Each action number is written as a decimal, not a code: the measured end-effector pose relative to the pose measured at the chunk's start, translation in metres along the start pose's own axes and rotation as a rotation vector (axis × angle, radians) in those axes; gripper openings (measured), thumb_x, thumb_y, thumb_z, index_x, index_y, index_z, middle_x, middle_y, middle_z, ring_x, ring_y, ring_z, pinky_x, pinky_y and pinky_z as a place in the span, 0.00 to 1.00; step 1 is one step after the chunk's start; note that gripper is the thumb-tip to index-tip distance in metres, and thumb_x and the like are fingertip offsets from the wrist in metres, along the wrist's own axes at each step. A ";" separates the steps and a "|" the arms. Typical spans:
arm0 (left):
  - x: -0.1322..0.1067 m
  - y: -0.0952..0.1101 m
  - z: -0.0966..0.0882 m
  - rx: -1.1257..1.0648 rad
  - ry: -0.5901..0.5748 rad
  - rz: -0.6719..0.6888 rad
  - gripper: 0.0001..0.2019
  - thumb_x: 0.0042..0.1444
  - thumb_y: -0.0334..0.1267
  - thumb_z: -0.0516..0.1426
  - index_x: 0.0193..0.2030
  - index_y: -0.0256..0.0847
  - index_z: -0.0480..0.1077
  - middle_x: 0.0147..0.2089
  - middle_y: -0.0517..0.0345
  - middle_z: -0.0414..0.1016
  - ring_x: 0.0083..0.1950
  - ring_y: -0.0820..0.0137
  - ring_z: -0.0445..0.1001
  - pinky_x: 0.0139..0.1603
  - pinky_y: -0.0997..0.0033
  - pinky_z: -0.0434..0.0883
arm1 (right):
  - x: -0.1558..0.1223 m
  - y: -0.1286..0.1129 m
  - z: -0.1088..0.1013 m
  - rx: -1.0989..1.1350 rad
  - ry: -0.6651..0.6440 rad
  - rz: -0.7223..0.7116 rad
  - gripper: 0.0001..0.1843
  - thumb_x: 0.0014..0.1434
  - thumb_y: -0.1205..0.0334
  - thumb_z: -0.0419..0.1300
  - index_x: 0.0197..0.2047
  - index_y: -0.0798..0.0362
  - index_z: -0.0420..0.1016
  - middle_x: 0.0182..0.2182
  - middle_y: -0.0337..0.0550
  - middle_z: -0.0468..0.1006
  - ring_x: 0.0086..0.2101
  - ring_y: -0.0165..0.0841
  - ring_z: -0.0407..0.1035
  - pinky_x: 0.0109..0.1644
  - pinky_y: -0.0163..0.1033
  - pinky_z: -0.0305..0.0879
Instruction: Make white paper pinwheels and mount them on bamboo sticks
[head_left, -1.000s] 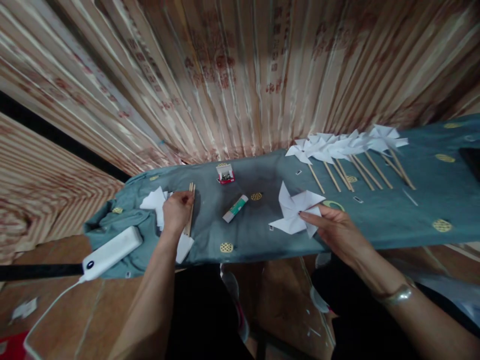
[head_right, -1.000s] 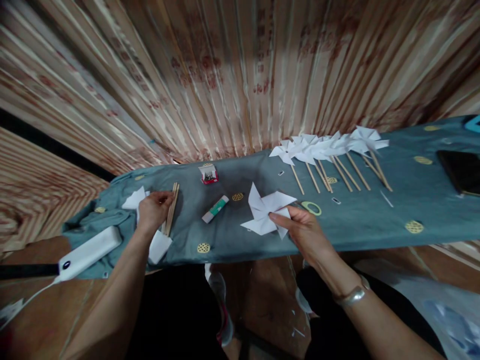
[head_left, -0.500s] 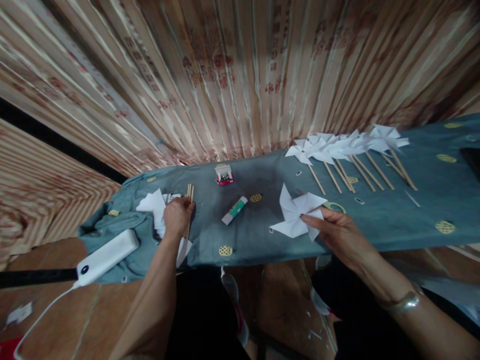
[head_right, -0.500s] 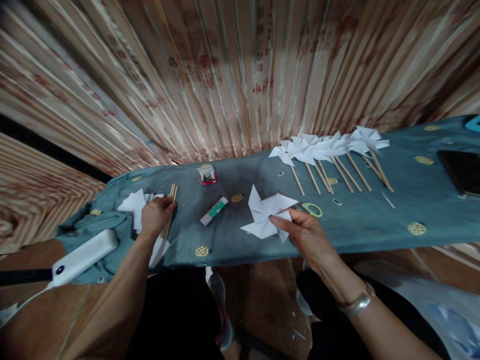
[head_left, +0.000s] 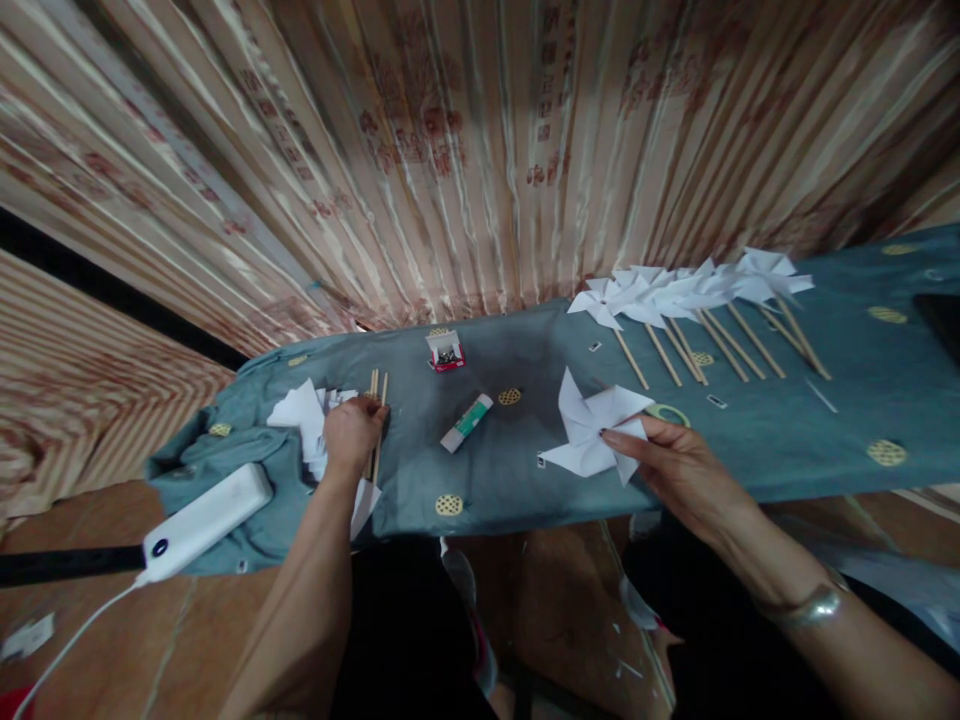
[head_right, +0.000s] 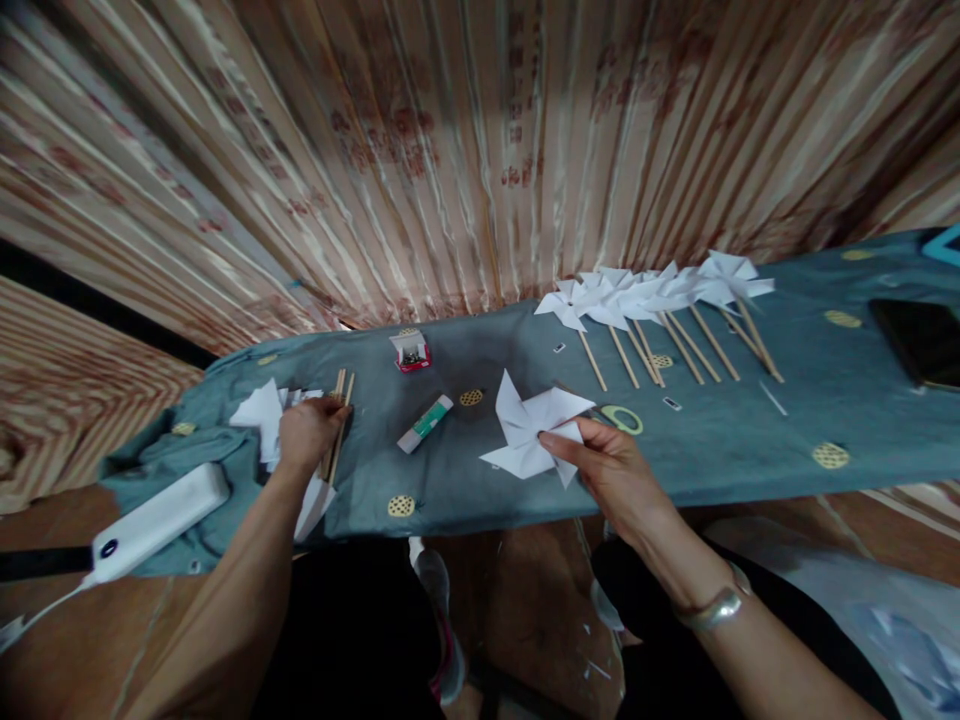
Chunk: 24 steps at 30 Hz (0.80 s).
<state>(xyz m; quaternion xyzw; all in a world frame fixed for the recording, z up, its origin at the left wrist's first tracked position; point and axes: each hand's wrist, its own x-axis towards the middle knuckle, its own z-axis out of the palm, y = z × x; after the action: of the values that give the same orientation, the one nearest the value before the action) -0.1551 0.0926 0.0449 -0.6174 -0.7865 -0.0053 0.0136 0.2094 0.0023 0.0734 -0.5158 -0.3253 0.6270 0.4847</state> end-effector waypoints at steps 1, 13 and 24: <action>0.000 0.000 0.000 -0.001 0.002 0.002 0.19 0.58 0.46 0.52 0.45 0.40 0.79 0.40 0.46 0.82 0.43 0.56 0.78 0.39 0.65 0.68 | 0.000 0.000 0.000 0.002 0.000 0.003 0.14 0.37 0.51 0.76 0.26 0.48 0.82 0.25 0.41 0.83 0.26 0.35 0.75 0.34 0.39 0.71; -0.004 0.024 -0.009 -0.501 0.127 -0.029 0.14 0.50 0.43 0.55 0.33 0.37 0.79 0.34 0.50 0.82 0.37 0.59 0.79 0.38 0.68 0.69 | -0.001 -0.001 0.002 0.032 0.009 0.009 0.14 0.36 0.52 0.76 0.25 0.48 0.82 0.25 0.40 0.83 0.27 0.33 0.74 0.35 0.37 0.70; -0.075 0.124 -0.035 -1.771 -0.342 -0.049 0.16 0.35 0.42 0.69 0.29 0.37 0.72 0.24 0.64 0.74 0.25 0.73 0.74 0.31 0.72 0.72 | -0.009 -0.006 -0.005 0.006 -0.010 -0.091 0.14 0.38 0.52 0.76 0.28 0.48 0.83 0.26 0.40 0.83 0.27 0.32 0.75 0.35 0.37 0.72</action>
<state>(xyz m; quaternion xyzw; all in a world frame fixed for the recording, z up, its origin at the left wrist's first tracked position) -0.0165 0.0483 0.0767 -0.3773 -0.4984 -0.5175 -0.5843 0.2161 -0.0050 0.0801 -0.4957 -0.3491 0.6080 0.5126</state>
